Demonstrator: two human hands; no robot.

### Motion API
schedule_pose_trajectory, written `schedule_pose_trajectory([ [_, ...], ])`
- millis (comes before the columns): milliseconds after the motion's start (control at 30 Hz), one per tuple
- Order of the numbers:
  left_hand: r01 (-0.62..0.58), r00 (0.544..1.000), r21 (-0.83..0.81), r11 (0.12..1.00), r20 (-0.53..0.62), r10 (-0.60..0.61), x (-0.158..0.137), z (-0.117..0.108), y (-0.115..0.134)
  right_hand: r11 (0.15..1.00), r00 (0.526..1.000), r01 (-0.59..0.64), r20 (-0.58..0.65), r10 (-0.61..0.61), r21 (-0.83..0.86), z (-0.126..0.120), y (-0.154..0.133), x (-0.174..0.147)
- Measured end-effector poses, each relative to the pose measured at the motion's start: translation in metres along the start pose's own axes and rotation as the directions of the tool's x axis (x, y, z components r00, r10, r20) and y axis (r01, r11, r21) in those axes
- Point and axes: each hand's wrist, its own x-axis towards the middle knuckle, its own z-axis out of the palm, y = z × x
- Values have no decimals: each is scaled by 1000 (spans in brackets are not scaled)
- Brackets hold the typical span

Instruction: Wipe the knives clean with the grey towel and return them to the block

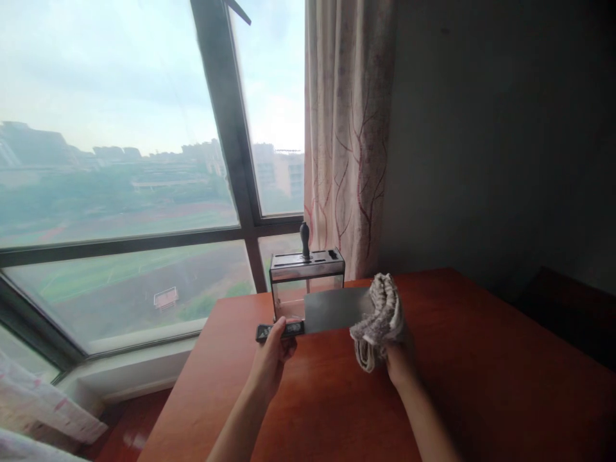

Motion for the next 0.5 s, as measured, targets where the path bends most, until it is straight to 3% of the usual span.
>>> schedule_pose_trajectory([
  [67,10,1000,-33,999,24,-9,-1,-1,1,983,990,-136,-17,139,127,-3,2,-2],
  [133,10,999,-63,998,49,-6,-1,-2,2,922,957,-290,47,288,256,-8,3,-2],
  [200,-13,998,-90,996,54,18,-1,-3,4,861,926,-378,132,354,341,-13,3,0],
  [400,-81,997,-108,991,6,82,-1,-2,9,828,956,-289,102,275,480,-22,-6,8],
  [500,-54,996,-42,998,70,57,-2,-2,6,815,941,-333,109,321,473,-15,-11,2],
])
